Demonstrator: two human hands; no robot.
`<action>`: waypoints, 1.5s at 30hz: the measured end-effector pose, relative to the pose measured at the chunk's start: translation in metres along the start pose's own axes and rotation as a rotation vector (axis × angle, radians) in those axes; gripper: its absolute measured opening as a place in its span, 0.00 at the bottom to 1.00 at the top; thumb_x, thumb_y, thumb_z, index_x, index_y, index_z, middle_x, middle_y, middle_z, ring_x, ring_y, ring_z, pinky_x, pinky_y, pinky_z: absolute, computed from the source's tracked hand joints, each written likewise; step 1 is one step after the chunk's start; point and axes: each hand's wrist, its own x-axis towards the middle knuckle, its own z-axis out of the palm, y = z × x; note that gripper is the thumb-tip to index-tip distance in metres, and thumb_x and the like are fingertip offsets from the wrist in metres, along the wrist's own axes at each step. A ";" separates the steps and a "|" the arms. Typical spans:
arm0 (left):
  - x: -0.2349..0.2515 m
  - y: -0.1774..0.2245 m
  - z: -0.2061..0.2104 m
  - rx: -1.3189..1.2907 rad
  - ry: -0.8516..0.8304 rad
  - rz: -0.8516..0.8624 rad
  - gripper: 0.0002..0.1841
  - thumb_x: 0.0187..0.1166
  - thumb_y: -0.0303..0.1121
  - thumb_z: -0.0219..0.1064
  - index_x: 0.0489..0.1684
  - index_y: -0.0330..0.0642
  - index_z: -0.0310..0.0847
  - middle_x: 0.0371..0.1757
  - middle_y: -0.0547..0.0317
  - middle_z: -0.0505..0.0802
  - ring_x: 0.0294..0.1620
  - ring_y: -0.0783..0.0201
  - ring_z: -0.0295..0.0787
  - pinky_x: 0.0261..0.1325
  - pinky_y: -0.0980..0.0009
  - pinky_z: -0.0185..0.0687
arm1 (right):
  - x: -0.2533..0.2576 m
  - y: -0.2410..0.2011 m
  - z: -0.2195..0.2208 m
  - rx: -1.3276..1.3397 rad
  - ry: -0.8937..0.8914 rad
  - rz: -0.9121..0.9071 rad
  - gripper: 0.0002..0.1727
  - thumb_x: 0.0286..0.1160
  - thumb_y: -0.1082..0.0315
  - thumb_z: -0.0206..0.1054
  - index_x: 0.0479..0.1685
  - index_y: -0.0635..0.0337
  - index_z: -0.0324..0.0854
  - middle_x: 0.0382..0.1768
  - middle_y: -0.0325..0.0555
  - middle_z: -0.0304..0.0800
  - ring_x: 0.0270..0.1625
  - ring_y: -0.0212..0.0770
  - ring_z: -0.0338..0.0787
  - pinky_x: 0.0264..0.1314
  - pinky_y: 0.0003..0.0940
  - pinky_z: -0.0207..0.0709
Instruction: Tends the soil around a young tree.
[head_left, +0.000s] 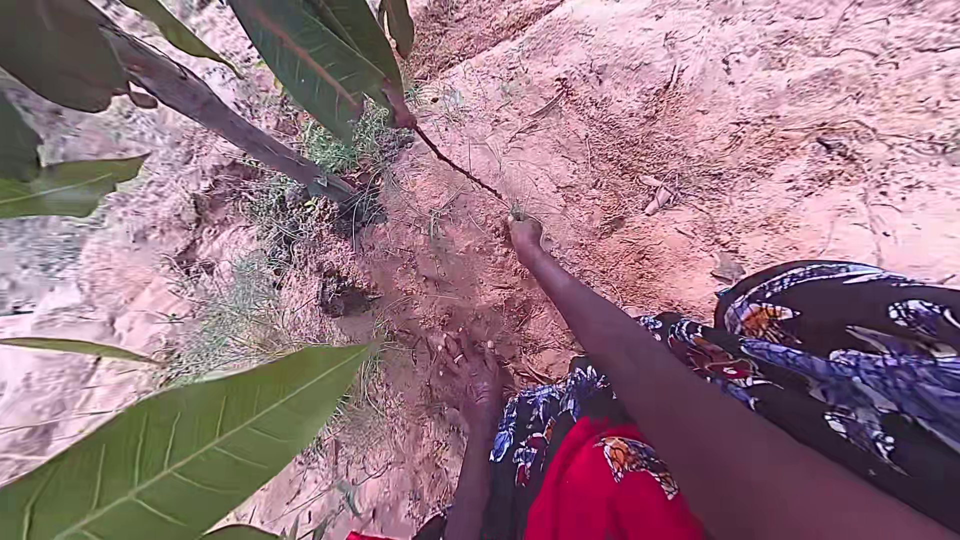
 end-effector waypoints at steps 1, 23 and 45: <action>-0.005 0.003 0.005 -0.014 0.006 0.017 0.37 0.88 0.48 0.57 0.93 0.39 0.55 0.94 0.27 0.51 0.95 0.26 0.36 0.91 0.30 0.29 | 0.003 0.004 0.001 0.116 -0.005 0.037 0.19 0.88 0.66 0.61 0.67 0.73 0.78 0.61 0.68 0.85 0.61 0.57 0.85 0.65 0.54 0.78; -0.003 0.037 -0.043 -0.082 -0.189 -0.083 0.29 0.85 0.30 0.64 0.83 0.23 0.65 0.84 0.27 0.73 0.90 0.39 0.61 0.92 0.52 0.49 | -0.177 0.032 -0.002 -0.765 -0.677 -0.717 0.19 0.85 0.73 0.54 0.67 0.63 0.85 0.56 0.68 0.91 0.66 0.66 0.88 0.70 0.60 0.76; 0.020 0.057 -0.094 -1.139 0.169 0.158 0.06 0.83 0.20 0.53 0.42 0.31 0.76 0.29 0.67 0.85 0.33 0.83 0.83 0.43 0.83 0.82 | -0.202 -0.066 -0.006 0.257 -0.651 -0.592 0.12 0.92 0.69 0.52 0.50 0.67 0.79 0.23 0.39 0.72 0.22 0.29 0.69 0.27 0.25 0.68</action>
